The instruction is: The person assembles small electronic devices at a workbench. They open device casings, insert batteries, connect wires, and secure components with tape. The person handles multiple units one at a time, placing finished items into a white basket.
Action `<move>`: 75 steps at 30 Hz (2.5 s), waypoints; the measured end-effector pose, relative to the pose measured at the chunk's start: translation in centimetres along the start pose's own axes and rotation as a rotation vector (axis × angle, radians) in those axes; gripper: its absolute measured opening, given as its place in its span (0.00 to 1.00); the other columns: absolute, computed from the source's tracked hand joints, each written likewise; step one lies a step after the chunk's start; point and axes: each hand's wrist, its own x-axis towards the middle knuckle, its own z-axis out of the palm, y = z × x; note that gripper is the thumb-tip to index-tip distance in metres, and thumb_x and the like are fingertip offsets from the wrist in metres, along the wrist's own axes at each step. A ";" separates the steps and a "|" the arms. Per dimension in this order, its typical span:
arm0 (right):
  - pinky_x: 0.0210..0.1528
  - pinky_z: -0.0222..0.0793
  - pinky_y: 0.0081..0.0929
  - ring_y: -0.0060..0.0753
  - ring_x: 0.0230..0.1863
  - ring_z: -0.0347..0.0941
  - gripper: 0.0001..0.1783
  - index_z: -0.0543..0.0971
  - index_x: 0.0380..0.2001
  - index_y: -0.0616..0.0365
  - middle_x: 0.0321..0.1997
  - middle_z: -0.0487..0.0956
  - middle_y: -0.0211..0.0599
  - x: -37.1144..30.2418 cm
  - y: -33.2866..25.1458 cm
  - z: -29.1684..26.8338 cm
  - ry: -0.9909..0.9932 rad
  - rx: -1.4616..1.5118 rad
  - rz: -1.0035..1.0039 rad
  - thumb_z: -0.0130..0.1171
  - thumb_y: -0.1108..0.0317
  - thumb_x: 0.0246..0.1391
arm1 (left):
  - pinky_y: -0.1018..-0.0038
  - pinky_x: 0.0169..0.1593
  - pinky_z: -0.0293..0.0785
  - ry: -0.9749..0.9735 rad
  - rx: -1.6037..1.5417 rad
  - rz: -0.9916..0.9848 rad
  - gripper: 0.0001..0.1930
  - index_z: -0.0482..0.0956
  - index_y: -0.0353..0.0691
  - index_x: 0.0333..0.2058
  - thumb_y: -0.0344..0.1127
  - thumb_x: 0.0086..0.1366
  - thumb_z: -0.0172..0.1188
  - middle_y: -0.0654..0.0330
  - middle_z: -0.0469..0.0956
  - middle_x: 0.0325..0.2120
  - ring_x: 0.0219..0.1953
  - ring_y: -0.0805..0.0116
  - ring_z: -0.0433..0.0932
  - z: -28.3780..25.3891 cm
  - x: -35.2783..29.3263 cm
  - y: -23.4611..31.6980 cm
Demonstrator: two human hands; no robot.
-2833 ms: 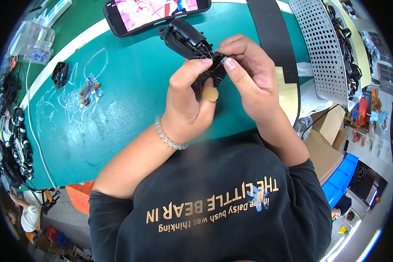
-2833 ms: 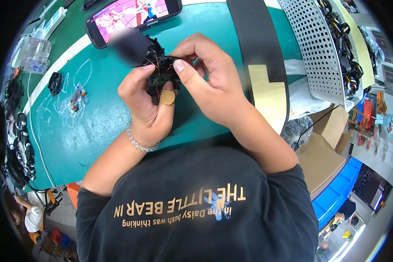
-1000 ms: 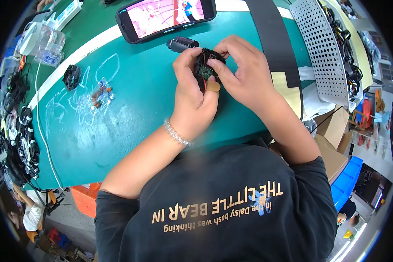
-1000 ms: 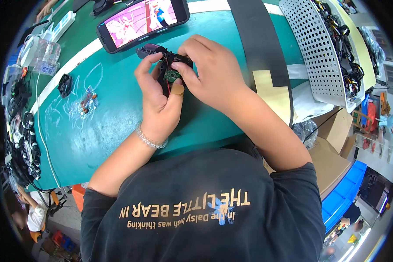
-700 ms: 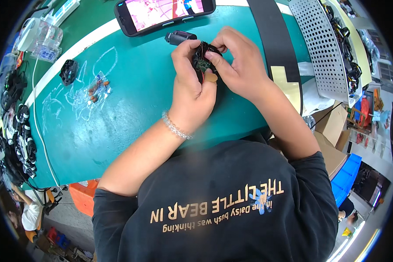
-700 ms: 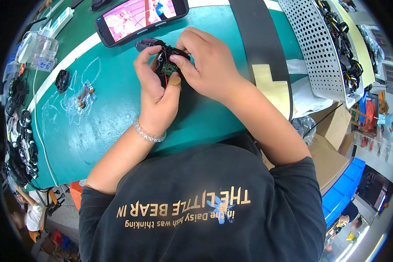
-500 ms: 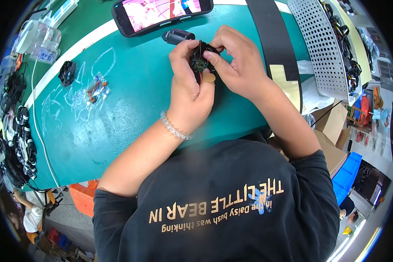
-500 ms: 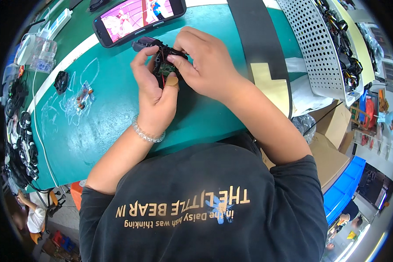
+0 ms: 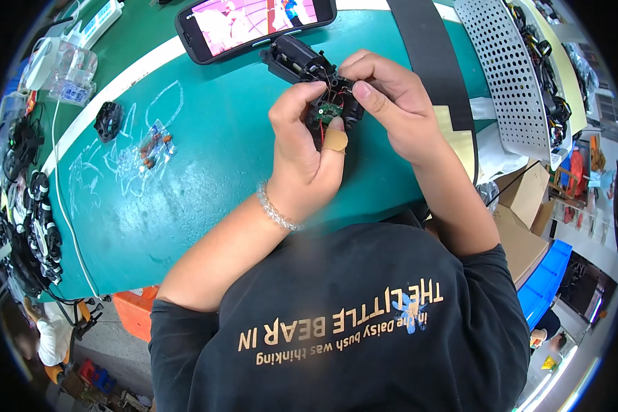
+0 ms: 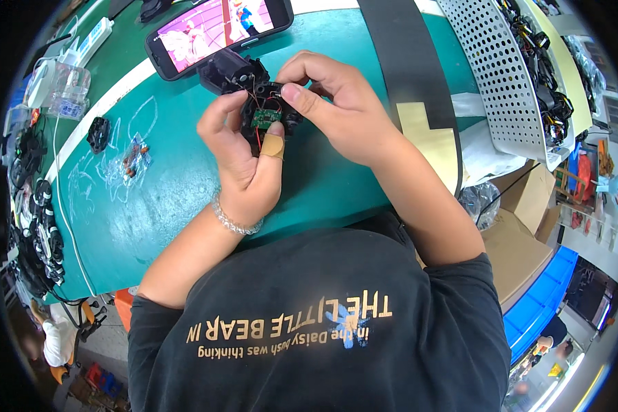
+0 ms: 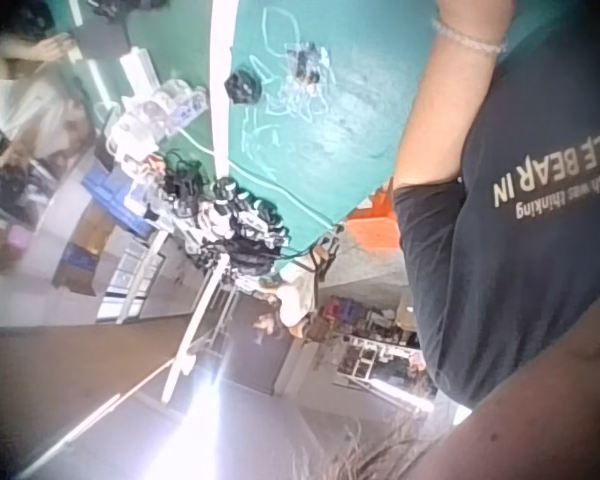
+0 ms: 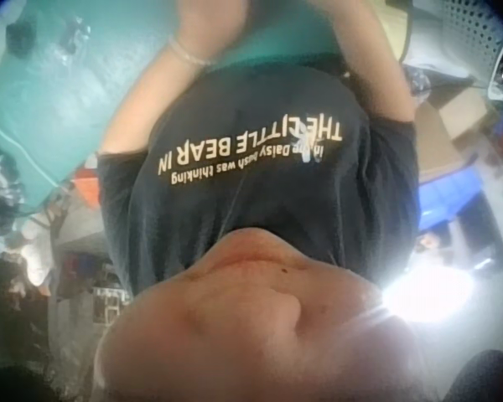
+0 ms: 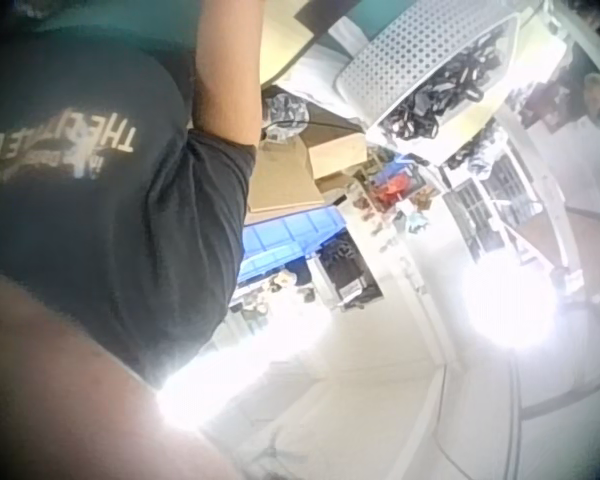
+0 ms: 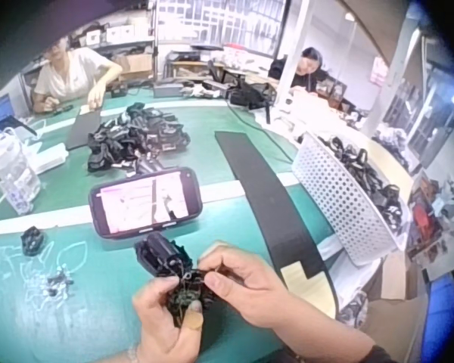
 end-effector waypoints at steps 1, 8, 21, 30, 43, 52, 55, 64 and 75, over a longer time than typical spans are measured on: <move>0.36 0.61 0.19 0.18 0.32 0.65 0.11 0.73 0.32 0.64 0.32 0.71 0.28 -0.1 -0.3 0.1 -0.009 0.051 0.019 0.52 0.65 0.59 | 0.72 0.54 0.62 0.000 -0.003 0.018 0.27 0.50 0.36 0.53 0.16 0.57 0.49 0.54 0.58 0.47 0.50 0.67 0.65 0.0 -0.1 0.0; 0.37 0.63 0.17 0.18 0.33 0.64 0.09 0.71 0.33 0.64 0.33 0.68 0.30 -0.9 -0.6 1.7 0.075 0.109 -0.040 0.49 0.68 0.60 | 0.74 0.50 0.65 0.022 0.073 0.125 0.28 0.50 0.37 0.53 0.15 0.56 0.51 0.55 0.58 0.46 0.47 0.68 0.66 0.2 -0.4 0.0; 0.37 0.62 0.17 0.17 0.34 0.63 0.09 0.70 0.33 0.62 0.32 0.67 0.29 -1.5 -1.1 2.2 0.098 0.169 -0.001 0.48 0.67 0.61 | 0.74 0.47 0.66 0.021 0.019 0.084 0.29 0.50 0.39 0.53 0.16 0.56 0.52 0.53 0.61 0.45 0.44 0.69 0.68 0.2 -0.7 0.1; 0.46 0.64 0.21 0.19 0.41 0.68 0.25 0.74 0.45 0.60 0.40 0.74 0.29 0.8 0.9 -0.5 -0.008 0.402 0.395 0.42 0.49 0.62 | 0.72 0.52 0.64 -0.139 -0.215 -0.107 0.27 0.54 0.38 0.53 0.15 0.54 0.48 0.55 0.60 0.46 0.49 0.67 0.66 -0.1 0.1 1.0; 0.41 0.68 0.19 0.21 0.38 0.72 0.20 0.71 0.44 0.60 0.38 0.75 0.32 0.7 -1.5 -0.5 0.291 0.179 -0.060 0.63 0.70 0.47 | 0.78 0.41 0.70 -0.062 -0.333 -0.396 0.30 0.48 0.40 0.57 0.21 0.58 0.51 0.52 0.70 0.40 0.38 0.73 0.73 0.0 0.4 1.8; 0.35 0.68 0.26 0.35 0.34 0.71 0.23 0.72 0.42 0.61 0.37 0.73 0.40 -3.9 -2.0 1.2 0.170 -0.548 -0.397 0.66 0.78 0.38 | 0.83 0.31 0.65 0.083 -0.294 -0.435 0.25 0.52 0.42 0.55 0.24 0.61 0.51 0.58 0.70 0.34 0.29 0.79 0.68 -0.2 0.4 1.2; 0.37 0.68 0.25 0.33 0.35 0.70 0.19 0.72 0.39 0.61 0.37 0.72 0.40 -4.9 -1.6 1.5 0.253 -0.514 -0.242 0.64 0.77 0.40 | 0.84 0.27 0.63 0.089 -0.292 -0.436 0.23 0.55 0.42 0.54 0.25 0.62 0.51 0.60 0.70 0.33 0.26 0.81 0.66 0.1 0.4 1.2; 0.42 0.66 0.29 0.36 0.38 0.69 0.14 0.71 0.36 0.64 0.37 0.73 0.43 -4.3 -1.8 -0.2 0.079 -0.340 0.330 0.61 0.72 0.45 | 0.82 0.37 0.68 0.009 -0.126 -0.271 0.18 0.60 0.36 0.50 0.24 0.62 0.49 0.58 0.70 0.38 0.34 0.78 0.68 0.1 0.0 -0.5; 0.32 0.64 0.31 0.37 0.31 0.67 0.13 0.76 0.31 0.55 0.31 0.70 0.32 -2.4 -3.3 1.7 -0.042 -0.846 -0.453 0.59 0.77 0.36 | 0.75 0.36 0.72 -0.047 -0.145 -0.327 0.15 0.67 0.34 0.43 0.24 0.56 0.52 0.54 0.75 0.30 0.31 0.70 0.75 0.3 0.1 -0.1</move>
